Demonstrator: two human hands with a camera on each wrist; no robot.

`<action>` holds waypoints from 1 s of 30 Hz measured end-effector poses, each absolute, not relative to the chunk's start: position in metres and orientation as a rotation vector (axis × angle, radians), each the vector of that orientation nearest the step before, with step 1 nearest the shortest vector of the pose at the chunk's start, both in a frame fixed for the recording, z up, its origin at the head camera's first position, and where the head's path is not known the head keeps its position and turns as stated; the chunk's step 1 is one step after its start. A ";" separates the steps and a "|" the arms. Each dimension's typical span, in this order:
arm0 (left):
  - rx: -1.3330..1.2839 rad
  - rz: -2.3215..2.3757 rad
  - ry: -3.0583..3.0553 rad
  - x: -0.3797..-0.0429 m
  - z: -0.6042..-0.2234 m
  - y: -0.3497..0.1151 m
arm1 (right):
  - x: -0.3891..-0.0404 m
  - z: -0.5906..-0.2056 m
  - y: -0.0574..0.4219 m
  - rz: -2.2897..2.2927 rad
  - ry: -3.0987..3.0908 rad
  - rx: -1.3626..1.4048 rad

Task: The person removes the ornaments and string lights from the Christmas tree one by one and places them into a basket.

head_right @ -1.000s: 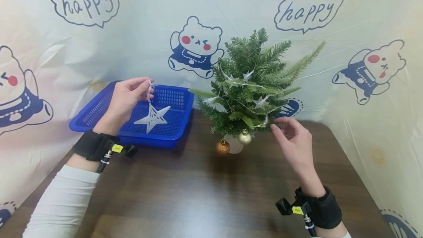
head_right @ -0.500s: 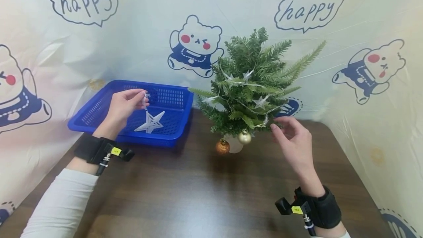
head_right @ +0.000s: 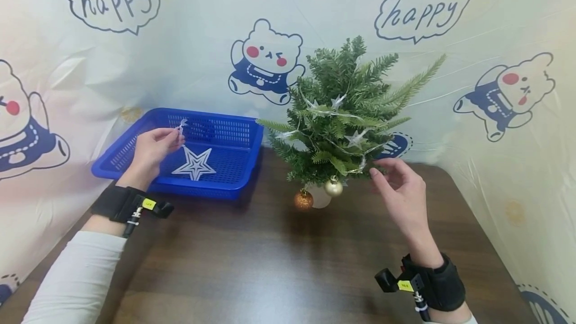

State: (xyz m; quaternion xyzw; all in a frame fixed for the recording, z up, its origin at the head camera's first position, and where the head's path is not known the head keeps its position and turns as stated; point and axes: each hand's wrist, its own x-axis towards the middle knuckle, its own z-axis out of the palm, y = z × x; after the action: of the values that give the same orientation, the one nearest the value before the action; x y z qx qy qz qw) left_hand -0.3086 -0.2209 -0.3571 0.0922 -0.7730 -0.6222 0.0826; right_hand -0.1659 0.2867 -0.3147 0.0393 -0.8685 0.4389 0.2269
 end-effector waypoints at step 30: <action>0.070 -0.468 -2.894 -0.309 -0.365 -0.229 | -0.168 -0.317 0.288 1.320 -2.341 0.149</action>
State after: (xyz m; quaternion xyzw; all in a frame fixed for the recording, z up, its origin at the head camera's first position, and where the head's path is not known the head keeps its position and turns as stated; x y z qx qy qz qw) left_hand -0.3087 -0.2293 -0.3654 0.0238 -0.9815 -0.1586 0.1043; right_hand -0.1682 0.2884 -0.3173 0.0540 -0.8478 0.4780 0.2231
